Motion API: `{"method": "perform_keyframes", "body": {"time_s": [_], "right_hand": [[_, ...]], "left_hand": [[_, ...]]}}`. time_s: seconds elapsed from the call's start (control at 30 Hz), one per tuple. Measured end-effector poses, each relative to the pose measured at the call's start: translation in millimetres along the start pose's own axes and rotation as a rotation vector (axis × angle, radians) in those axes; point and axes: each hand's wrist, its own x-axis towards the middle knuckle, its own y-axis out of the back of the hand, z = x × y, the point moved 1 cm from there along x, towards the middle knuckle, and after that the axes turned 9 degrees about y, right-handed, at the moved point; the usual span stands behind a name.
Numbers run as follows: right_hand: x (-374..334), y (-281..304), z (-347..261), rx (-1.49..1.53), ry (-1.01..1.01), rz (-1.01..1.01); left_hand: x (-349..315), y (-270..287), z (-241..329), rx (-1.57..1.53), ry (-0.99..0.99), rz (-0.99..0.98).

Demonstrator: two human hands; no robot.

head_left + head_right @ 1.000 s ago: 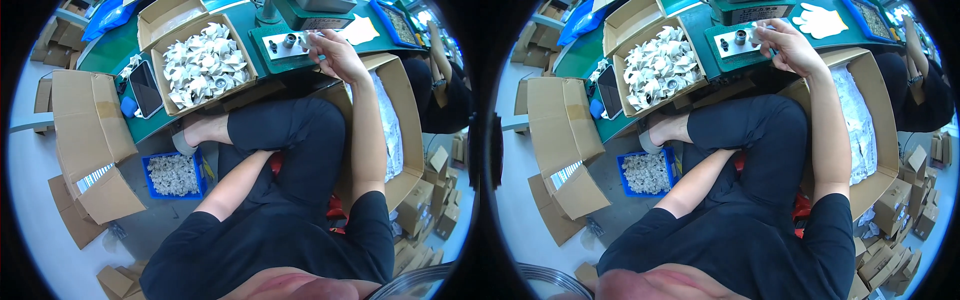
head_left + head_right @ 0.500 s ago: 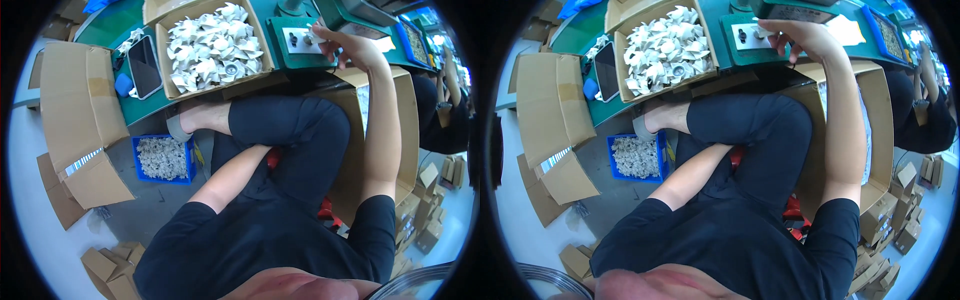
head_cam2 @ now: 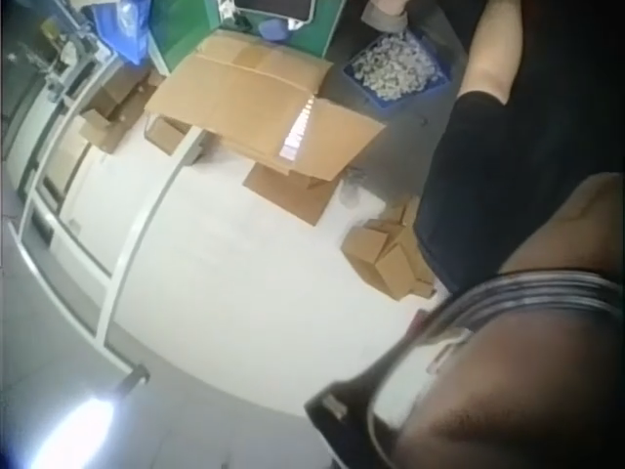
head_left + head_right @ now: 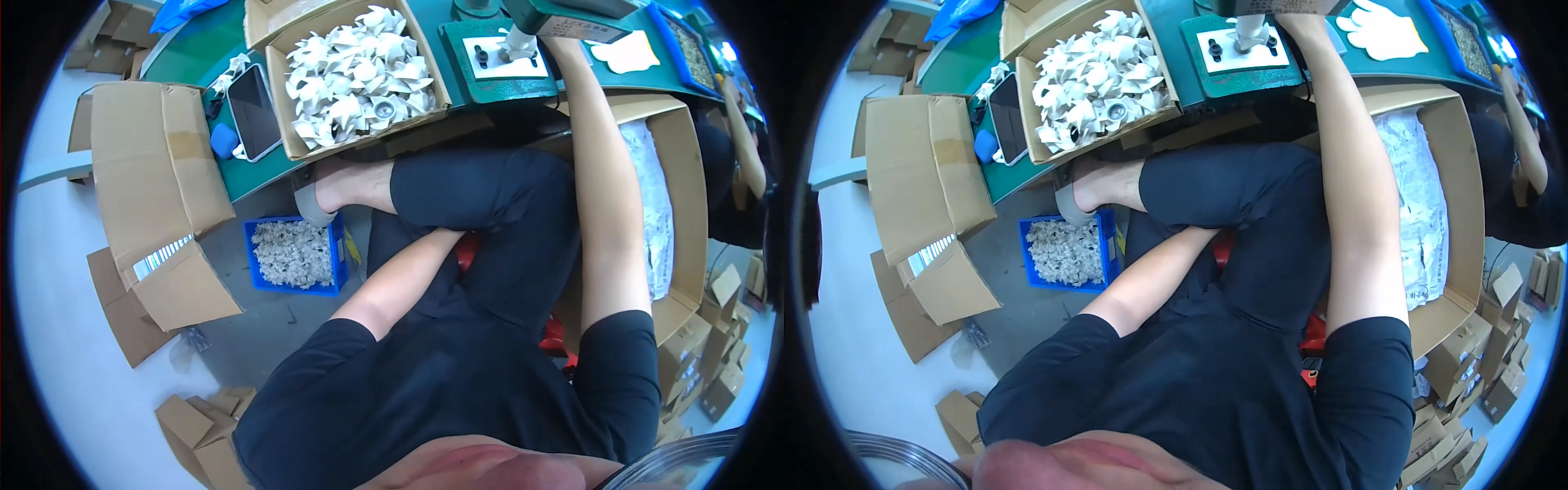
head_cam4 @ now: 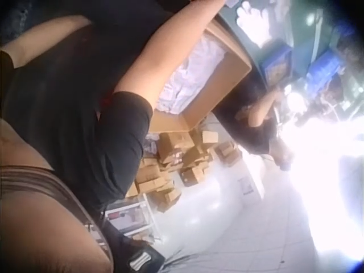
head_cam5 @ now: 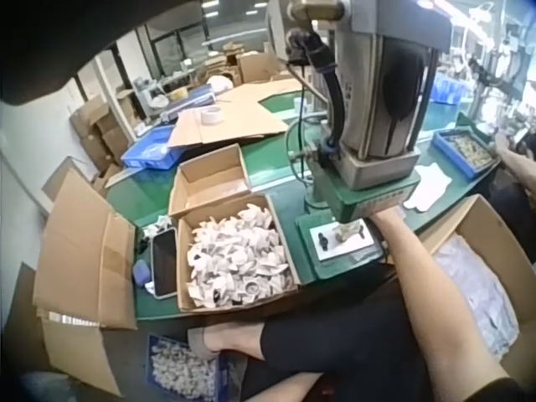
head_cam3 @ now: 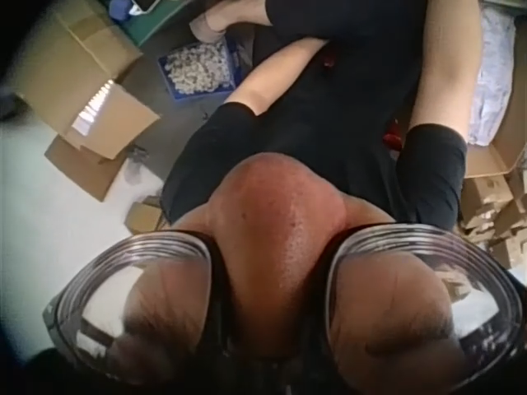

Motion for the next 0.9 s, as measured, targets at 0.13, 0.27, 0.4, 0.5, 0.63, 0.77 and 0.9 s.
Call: {"method": "perform_keyframes", "body": {"time_s": [0.13,0.27,0.4,0.5,0.63,0.77,0.9], "right_hand": [[13,14,-15,-0.153,0.093,0.041],[0,24,-38,0.491,0.244,0.054],[-47,0,-148,0.138,0.299,0.049],[-53,-10,-156,-0.055,0.162,0.206],[-72,-43,-166,-0.005,0.195,0.464],[-68,-43,-157,0.073,0.317,0.678],[-95,-77,-189,-0.116,0.494,0.640]], "left_hand": [[11,3,-6,0.181,-0.037,-0.068],[0,-12,-12,-0.337,0.283,-0.178],[-24,5,20,-0.097,0.343,-0.314],[-61,30,51,0.159,0.344,-0.439],[-90,31,27,-0.318,0.485,-0.371],[-127,51,37,-0.781,0.492,-0.368],[-157,77,52,-1.119,0.551,-0.377]]}}
